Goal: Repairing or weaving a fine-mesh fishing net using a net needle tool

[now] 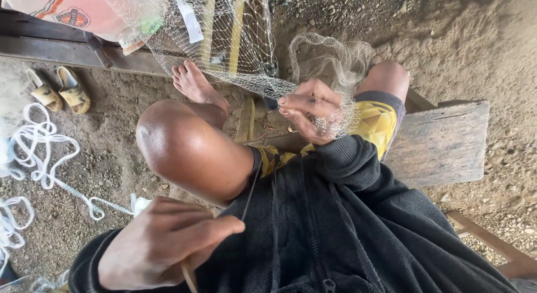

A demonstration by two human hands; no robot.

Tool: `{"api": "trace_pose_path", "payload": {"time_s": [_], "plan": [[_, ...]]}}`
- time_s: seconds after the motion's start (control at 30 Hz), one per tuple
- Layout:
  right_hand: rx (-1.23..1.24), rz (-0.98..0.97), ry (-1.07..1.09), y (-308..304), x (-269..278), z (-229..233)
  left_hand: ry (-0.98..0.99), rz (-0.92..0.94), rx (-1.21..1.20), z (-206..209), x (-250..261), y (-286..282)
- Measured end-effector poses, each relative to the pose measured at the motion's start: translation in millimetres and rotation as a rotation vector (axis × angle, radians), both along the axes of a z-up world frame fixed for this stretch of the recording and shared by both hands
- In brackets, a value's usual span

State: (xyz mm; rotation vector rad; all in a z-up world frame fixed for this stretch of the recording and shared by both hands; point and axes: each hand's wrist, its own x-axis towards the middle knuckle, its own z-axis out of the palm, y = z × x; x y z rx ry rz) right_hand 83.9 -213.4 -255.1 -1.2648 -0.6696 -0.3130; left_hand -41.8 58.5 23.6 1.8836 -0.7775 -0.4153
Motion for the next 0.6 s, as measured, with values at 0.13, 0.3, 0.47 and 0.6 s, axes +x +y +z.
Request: {"api": "trace_pose_path", "payload": {"time_s": [0.13,0.3,0.47,0.6], "plan": [[0.176,0.308,0.071,-7,8,1,-0.066,-0.085,0.13,-7,-4,0],[-0.183,-0.223,-0.465,-3,23,-46,-0.082,-0.182,0.141,-11,-1,-6],[-0.229,-0.201,-0.393,-17,19,-67,-0.125,-0.243,0.068,-37,1,-33],[-0.281,-0.514,-0.326,-7,25,-53,-0.269,-0.123,0.209,-68,7,-95]]}}
